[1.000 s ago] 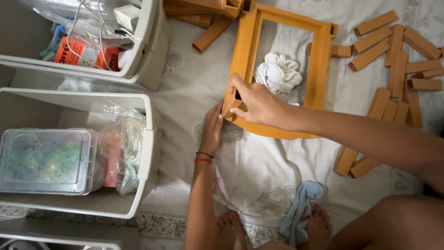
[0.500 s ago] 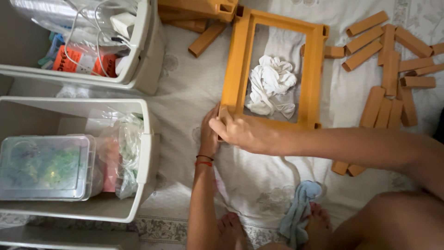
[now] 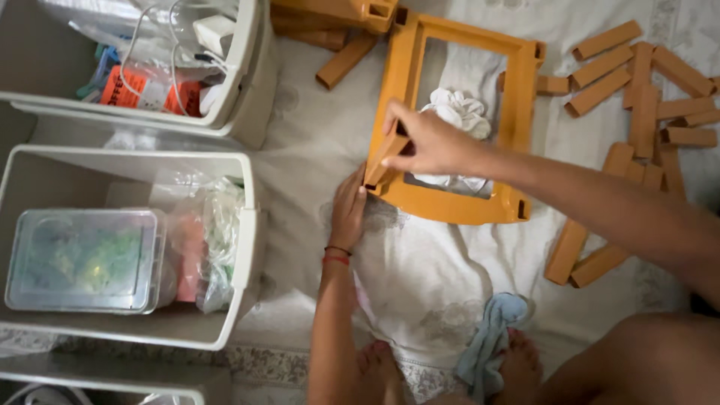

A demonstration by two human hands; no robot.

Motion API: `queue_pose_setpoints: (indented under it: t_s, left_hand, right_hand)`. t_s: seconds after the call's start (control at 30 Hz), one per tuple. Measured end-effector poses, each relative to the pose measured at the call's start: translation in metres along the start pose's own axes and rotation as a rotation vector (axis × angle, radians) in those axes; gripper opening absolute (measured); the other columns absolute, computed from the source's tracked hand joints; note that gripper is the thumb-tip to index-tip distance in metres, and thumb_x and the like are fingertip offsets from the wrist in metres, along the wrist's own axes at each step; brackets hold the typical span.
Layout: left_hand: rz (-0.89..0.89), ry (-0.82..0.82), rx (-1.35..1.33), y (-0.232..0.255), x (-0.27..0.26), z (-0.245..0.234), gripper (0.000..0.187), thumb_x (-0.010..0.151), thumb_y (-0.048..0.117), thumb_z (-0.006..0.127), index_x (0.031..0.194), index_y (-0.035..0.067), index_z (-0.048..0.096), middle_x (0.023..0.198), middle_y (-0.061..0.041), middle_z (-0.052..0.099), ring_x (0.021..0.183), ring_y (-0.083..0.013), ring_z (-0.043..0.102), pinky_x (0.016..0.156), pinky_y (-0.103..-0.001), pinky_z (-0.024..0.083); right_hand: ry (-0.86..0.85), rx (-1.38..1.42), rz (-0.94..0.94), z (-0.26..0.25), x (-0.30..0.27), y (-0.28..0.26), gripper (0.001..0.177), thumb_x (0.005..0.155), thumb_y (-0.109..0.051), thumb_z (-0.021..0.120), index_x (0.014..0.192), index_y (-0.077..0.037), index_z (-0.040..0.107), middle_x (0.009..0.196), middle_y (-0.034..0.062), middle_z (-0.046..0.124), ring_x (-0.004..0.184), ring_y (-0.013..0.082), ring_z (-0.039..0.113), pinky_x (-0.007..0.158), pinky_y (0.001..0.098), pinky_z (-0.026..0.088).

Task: The person wipes a yellow plastic frame with a white cloth and then inserts several small plastic slats into the frame's slots. The person handles the frame and slats by hand, working on a bed with other disassembled parts nearby.

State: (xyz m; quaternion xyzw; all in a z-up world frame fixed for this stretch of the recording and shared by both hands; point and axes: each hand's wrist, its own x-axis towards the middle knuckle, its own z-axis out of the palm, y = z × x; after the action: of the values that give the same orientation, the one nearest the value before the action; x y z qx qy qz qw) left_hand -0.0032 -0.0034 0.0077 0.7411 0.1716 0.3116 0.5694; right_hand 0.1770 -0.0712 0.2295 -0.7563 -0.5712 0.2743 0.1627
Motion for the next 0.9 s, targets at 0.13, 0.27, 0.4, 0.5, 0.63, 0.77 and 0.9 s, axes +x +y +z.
queue_pose_setpoints:
  t_s: [0.13, 0.27, 0.4, 0.5, 0.63, 0.77, 0.9]
  left_hand:
    - [0.002, 0.000, -0.008, 0.001, 0.001, 0.000, 0.049, 0.112, 0.031, 0.039, 0.152, 0.004, 0.050, 0.153, -0.015, 0.055, 0.142, -0.0318, 0.049, 0.122, -0.042, 0.033]
    - [-0.020, -0.016, -0.015, 0.002, 0.001, 0.001, 0.050, 0.113, 0.032, 0.035, 0.153, 0.004, 0.048, 0.153, -0.015, 0.054, 0.142, -0.0319, 0.047, 0.122, -0.042, 0.032]
    - [-0.010, 0.002, -0.005, 0.005, 0.001, -0.001, 0.051, 0.112, 0.034, 0.036, 0.152, 0.005, 0.050, 0.153, -0.015, 0.055, 0.142, -0.0326, 0.048, 0.122, -0.042, 0.032]
    - [-0.016, 0.003, 0.010, 0.007, 0.000, 0.000, 0.052, 0.112, 0.035, 0.035, 0.152, 0.006, 0.050, 0.153, -0.015, 0.055, 0.142, -0.0328, 0.048, 0.122, -0.042, 0.032]
    - [-0.025, -0.001, 0.029, 0.009, -0.001, -0.001, 0.053, 0.112, 0.036, 0.034, 0.153, 0.006, 0.049, 0.152, -0.015, 0.055, 0.142, -0.0325, 0.048, 0.122, -0.042, 0.032]
    - [-0.039, -0.011, 0.036, 0.007, 0.000, -0.001, 0.053, 0.111, 0.035, 0.035, 0.154, 0.006, 0.048, 0.151, -0.016, 0.055, 0.141, -0.0331, 0.047, 0.121, -0.043, 0.031]
    - [-0.002, 0.009, -0.039, 0.010, 0.000, -0.002, 0.050, 0.108, 0.028, 0.042, 0.153, 0.006, 0.050, 0.152, -0.016, 0.056, 0.142, -0.0329, 0.050, 0.123, -0.042, 0.034]
  right_hand:
    - [0.075, 0.091, -0.071, -0.008, 0.003, 0.026, 0.050, 0.084, -0.027, 0.083, 0.113, -0.004, 0.049, 0.090, 0.0113, 0.066, 0.075, 0.0202, 0.067, 0.065, 0.0307, 0.053]
    - [0.066, 0.174, -0.118, -0.013, 0.002, 0.040, 0.053, 0.084, -0.031, 0.084, 0.113, -0.005, 0.049, 0.098, 0.0105, 0.066, 0.087, 0.0179, 0.069, 0.071, 0.0298, 0.058]
    - [-0.025, 0.179, -0.171, -0.012, -0.013, 0.031, 0.051, 0.085, -0.031, 0.083, 0.115, -0.006, 0.050, 0.101, 0.0082, 0.070, 0.090, 0.0177, 0.073, 0.076, 0.0308, 0.060]
    - [-0.017, -0.019, 0.027, 0.001, -0.026, 0.016, 0.050, 0.086, -0.031, 0.081, 0.118, -0.009, 0.049, 0.069, 0.0135, 0.066, 0.062, 0.0247, 0.069, 0.061, 0.0383, 0.051]
    - [0.101, -0.027, -0.119, 0.004, -0.032, 0.000, 0.045, 0.087, -0.024, 0.077, 0.115, -0.006, 0.047, 0.070, 0.0139, 0.064, 0.056, 0.0259, 0.066, 0.053, 0.0393, 0.049]
    - [0.010, -0.070, -0.018, -0.001, -0.024, -0.012, 0.043, 0.090, -0.023, 0.074, 0.119, -0.008, 0.045, 0.067, 0.0176, 0.065, 0.052, 0.0279, 0.066, 0.050, 0.0415, 0.048]
    - [0.052, -0.092, -0.139, 0.007, -0.015, -0.018, 0.044, 0.088, -0.017, 0.075, 0.115, -0.006, 0.043, 0.078, 0.0157, 0.067, 0.051, 0.0298, 0.068, 0.043, 0.0395, 0.053]
